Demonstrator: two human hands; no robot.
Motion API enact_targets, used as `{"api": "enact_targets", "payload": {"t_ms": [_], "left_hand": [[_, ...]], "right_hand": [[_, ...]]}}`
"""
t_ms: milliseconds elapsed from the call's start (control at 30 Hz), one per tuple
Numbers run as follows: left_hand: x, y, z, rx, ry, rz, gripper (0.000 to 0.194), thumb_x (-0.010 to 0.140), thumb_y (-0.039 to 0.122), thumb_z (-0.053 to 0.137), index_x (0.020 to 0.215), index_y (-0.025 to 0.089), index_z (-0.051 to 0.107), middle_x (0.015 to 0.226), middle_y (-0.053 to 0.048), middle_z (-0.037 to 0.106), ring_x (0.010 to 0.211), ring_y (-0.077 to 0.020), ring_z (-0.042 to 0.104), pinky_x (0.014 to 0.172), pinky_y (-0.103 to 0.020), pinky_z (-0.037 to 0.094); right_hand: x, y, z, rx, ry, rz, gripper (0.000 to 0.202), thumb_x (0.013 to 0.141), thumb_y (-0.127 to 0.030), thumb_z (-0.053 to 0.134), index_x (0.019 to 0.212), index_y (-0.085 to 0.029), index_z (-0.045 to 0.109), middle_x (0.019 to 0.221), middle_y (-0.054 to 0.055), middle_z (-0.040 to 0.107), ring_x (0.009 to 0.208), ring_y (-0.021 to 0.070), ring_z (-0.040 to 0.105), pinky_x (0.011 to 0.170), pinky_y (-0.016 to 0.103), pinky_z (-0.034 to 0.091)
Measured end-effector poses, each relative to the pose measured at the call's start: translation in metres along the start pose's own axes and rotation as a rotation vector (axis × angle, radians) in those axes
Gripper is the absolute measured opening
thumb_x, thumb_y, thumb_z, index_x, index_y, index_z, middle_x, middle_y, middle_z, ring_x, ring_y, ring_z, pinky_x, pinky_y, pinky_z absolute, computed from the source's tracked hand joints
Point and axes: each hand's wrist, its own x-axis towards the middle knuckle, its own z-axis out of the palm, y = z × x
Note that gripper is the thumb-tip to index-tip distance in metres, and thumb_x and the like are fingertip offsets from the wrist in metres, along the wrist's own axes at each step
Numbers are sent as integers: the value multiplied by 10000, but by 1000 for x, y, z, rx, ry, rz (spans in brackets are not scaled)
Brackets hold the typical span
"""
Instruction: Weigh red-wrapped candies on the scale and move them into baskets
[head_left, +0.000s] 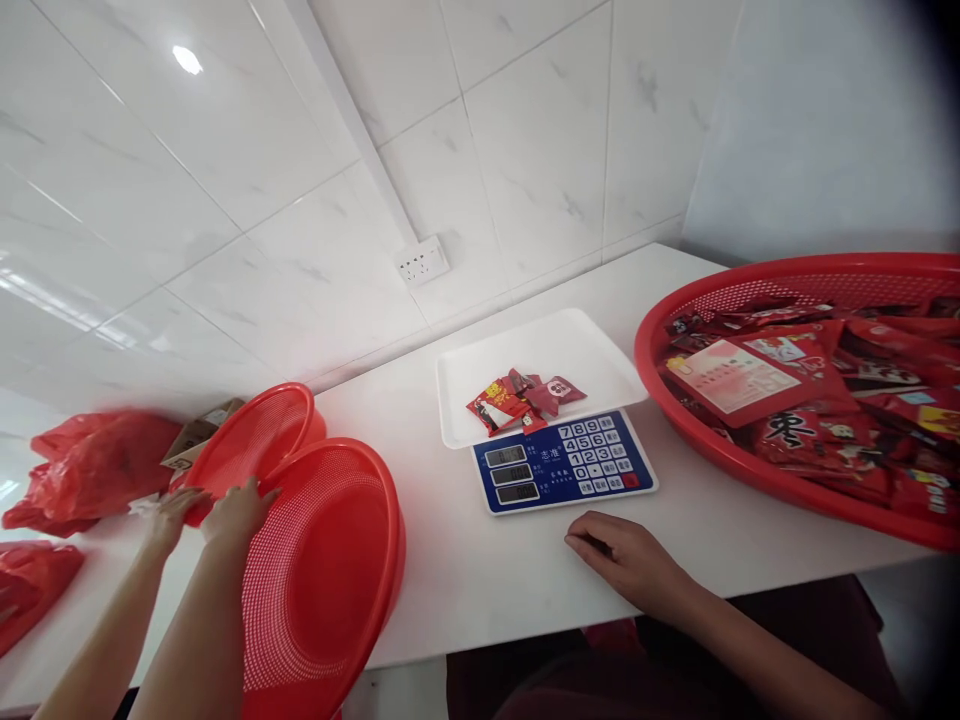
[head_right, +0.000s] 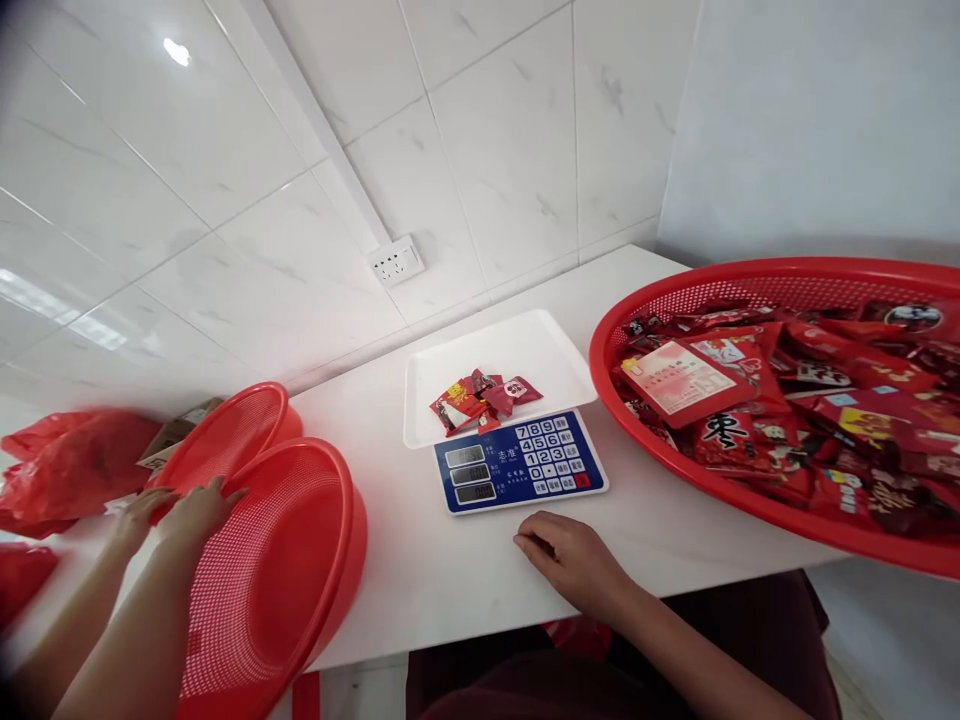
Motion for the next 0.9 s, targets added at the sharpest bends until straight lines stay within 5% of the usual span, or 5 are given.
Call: {"api": "enact_targets", "payload": {"t_ms": [167, 567, 700, 800, 900], "left_hand": [[-21, -3, 7, 18, -16, -137, 656, 848, 534, 322, 1326, 88, 380, 1128, -258, 610, 1051, -413, 567, 799, -501, 428], [-24, 40, -10, -36, -51, -145, 516, 887, 422, 367, 1210, 38, 489, 1126, -275, 587, 1068, -405, 553, 813, -488, 441], [-39, 97, -26, -91, 103, 70, 573, 903, 439, 368, 1396, 162, 274, 1396, -167, 405, 1296, -323, 345, 975, -438, 366], [-60, 161, -37, -343, 201, 480, 565, 905, 496, 351, 1395, 219, 296, 1441, -95, 359, 1334, -257, 296, 1032, -381, 330], [-79, 228, -47, -502, 121, 826, 604, 888, 521, 387, 1405, 226, 286, 1439, -91, 368, 1346, -252, 280, 1054, -388, 303]], "right_hand": [[0, 0, 0, 3, -15, -1, 260, 892, -361, 396, 794, -220, 591, 795, 23, 656, 730, 162, 602, 675, 276, 462], [-2, 1, 1, -29, -9, 19, 268, 899, -388, 390, 801, -228, 582, 798, 16, 652, 730, 166, 596, 672, 284, 464], [-3, 0, 1, -34, -5, 21, 273, 892, -398, 403, 784, -229, 587, 781, 11, 651, 714, 161, 596, 654, 268, 467], [-3, 0, 1, -32, 2, 23, 277, 885, -411, 410, 784, -232, 596, 772, 12, 655, 701, 161, 599, 632, 261, 470], [-3, 1, 2, -33, 20, 21, 281, 879, -420, 417, 775, -234, 601, 760, 12, 656, 683, 161, 598, 607, 260, 467]]}}
